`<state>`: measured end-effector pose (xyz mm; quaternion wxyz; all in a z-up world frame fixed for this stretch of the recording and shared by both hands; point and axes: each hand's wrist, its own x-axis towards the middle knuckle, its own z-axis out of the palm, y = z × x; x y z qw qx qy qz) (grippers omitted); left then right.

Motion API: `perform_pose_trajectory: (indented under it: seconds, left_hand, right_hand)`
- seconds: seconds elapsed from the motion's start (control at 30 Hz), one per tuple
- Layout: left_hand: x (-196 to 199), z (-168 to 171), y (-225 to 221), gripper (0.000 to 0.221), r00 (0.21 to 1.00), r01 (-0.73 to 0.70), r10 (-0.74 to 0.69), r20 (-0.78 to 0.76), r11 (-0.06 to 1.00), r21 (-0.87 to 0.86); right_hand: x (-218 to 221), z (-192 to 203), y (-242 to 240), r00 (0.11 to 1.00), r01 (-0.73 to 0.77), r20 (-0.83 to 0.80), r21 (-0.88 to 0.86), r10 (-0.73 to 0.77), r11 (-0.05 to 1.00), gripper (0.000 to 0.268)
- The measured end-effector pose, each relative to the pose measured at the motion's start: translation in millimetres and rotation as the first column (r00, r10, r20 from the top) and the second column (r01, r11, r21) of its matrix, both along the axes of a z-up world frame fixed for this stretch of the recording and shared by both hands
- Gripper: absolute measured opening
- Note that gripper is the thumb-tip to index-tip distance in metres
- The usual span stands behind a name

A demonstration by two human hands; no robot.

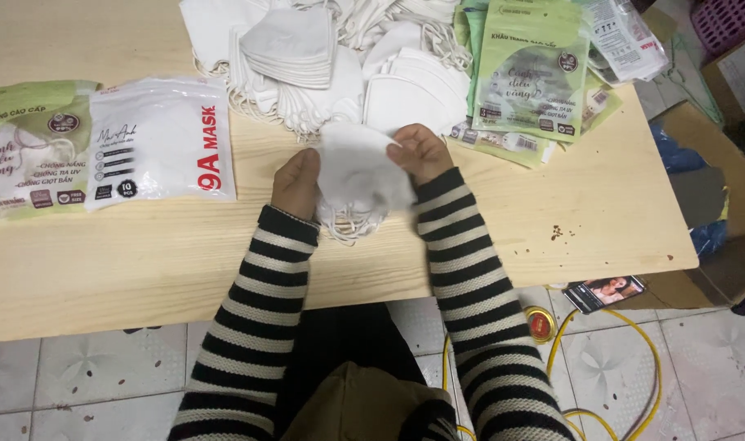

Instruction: Sorting and inspecting individual face masks from a pile on a table

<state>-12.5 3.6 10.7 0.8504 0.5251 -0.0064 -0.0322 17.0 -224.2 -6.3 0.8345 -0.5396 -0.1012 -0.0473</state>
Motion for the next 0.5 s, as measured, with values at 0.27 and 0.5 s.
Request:
perform_pose_trajectory:
  seconds: [0.27, 0.5]
  left_hand:
    - [5, -8, 3, 0.034, 0.999, -0.036, 0.037, -0.027, 0.998, 0.049]
    - [-3, 20, 3, 0.026, 0.998, -0.05, 0.054, -0.025, 0.989, 0.141]
  right_hand:
    - [-1, -14, 5, 0.961, 0.19, -0.147, -0.275, -0.236, 0.943, 0.021]
    - [-13, 16, 19, 0.905, 0.414, 0.157, -0.533, -0.395, 0.738, 0.017]
